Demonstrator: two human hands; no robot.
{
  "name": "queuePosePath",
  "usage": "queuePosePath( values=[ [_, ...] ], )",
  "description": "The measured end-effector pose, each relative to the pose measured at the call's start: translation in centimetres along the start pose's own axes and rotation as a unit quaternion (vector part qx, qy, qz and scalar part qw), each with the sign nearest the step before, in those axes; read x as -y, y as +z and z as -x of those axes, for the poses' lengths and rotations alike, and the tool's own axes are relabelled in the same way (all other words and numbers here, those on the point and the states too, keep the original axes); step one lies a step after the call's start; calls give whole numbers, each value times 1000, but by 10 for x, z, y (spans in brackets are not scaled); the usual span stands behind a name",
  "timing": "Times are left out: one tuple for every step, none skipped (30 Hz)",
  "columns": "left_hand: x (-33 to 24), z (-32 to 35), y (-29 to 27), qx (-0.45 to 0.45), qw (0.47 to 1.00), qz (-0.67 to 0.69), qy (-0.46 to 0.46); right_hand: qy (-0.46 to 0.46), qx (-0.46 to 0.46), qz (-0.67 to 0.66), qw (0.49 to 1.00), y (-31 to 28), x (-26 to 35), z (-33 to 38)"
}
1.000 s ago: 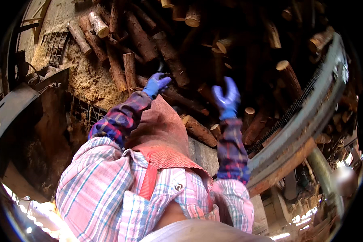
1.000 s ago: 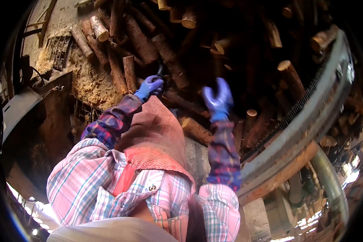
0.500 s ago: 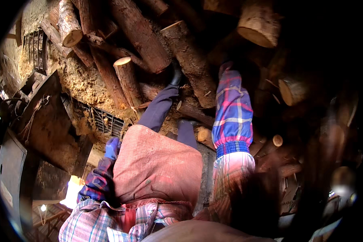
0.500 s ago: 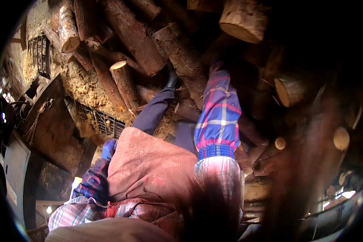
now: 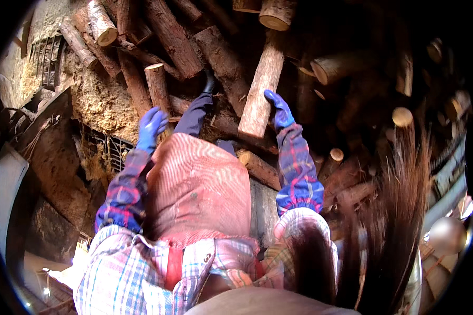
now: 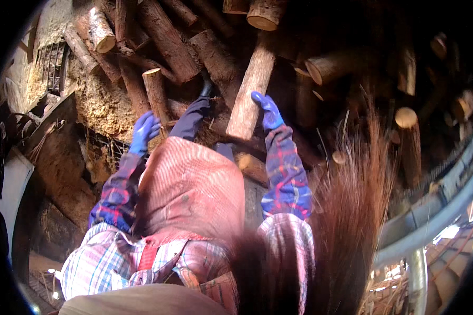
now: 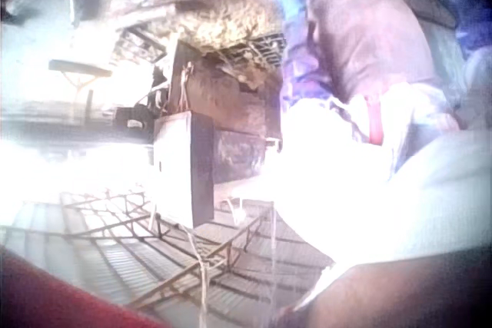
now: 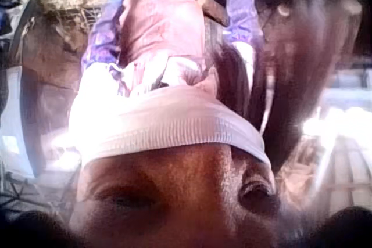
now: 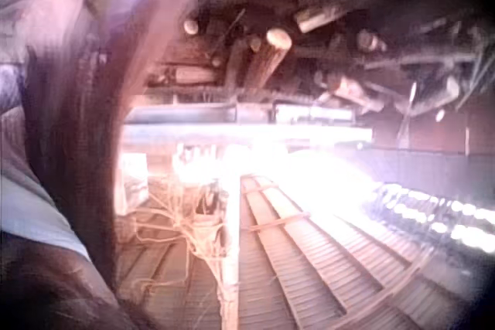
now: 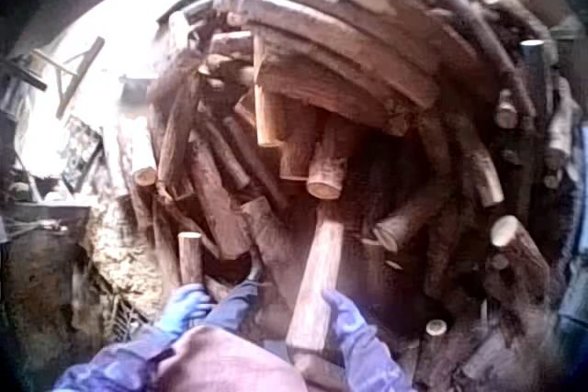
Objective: The person repeatedly picks up logs from a pile and feeds them into a bandsaw to cut them into smaller pieces. The cut logs are then tossed aside, and the process continues with the next log from the pile.
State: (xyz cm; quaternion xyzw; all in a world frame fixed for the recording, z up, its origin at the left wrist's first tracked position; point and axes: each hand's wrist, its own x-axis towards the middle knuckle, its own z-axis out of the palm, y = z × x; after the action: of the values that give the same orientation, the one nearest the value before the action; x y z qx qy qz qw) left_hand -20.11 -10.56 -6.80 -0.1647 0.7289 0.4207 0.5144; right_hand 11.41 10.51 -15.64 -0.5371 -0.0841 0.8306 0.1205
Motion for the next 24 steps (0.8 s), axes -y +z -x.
queuePosePath(
  values=[
    [1, 14, 26, 50, 999, -16, -6, -57, 55, -25, 997, 6, -13, 54],
    [-2, 21, 51, 104, 994, -36, -7, -120, 111, -51, 985, 11, -22, 100],
    [9, 15, 65, 274, 957, 65, -73, 32, 109, -164, 980, 34, -13, 139],
    [33, 12, 77, 430, 876, 164, -141, 186, 103, -269, 939, 55, -3, 181],
    [57, 21, 100, 460, 843, 206, -189, 137, 92, -229, 959, 48, -21, 211],
    [55, 53, 134, 446, 848, 190, -213, 79, 75, -194, 975, 42, -40, 237],
    [52, 89, 165, 429, 855, 181, -229, 88, 153, -188, 966, 55, -34, 275],
    [27, 144, 195, 373, 895, 104, -222, 84, 157, -166, 970, 56, -44, 305],
    [55, 140, 200, 429, 900, 70, -39, -17, 165, -102, 981, 60, -50, 323],
    [83, 133, 206, 435, 887, 49, 146, -119, 159, -34, 980, 57, -55, 341],
    [68, 167, 212, 427, 893, -33, 136, -212, 53, 62, 974, 52, -58, 364],
    [54, 201, 231, 435, 888, -52, 141, -293, -56, 154, 942, 45, -61, 384],
    [39, 235, 248, 441, 883, -68, 147, -282, -69, 171, 942, 64, -41, 410],
    [32, 272, 257, 462, 874, -29, 146, -367, -132, 252, 886, 60, -45, 413],
    [27, 302, 269, 501, 834, 22, 232, -376, -263, 342, 820, 66, -40, 425],
    [25, 324, 292, 512, 823, -10, 245, -370, -386, 416, 735, 68, -31, 440],
    [22, 369, 309, 544, 788, -23, 289, -502, -326, 201, 776, 60, -21, 452],
    [8, 419, 322, 651, 704, 40, 281, -542, -320, 154, 762, 54, -2, 477],
    [14, 463, 341, 754, 637, 27, 159, -577, -355, 110, 727, 48, 9, 523],
    [-1, 481, 347, 740, 628, -65, 231, -645, -293, 128, 694, 3, 29, 522],
    [0, 500, 355, 716, 608, -79, 334, -704, -255, 149, 645, -38, 44, 535],
    [-16, 509, 357, 650, 600, -91, 458, -549, -538, 306, 562, -6, 70, 576],
    [-17, 522, 350, 660, 605, -91, 436, -600, -506, 257, 564, -28, 90, 606],
    [-17, 530, 351, 674, 608, -86, 412, -650, -431, 193, 596, -64, 106, 626]
  ],
)
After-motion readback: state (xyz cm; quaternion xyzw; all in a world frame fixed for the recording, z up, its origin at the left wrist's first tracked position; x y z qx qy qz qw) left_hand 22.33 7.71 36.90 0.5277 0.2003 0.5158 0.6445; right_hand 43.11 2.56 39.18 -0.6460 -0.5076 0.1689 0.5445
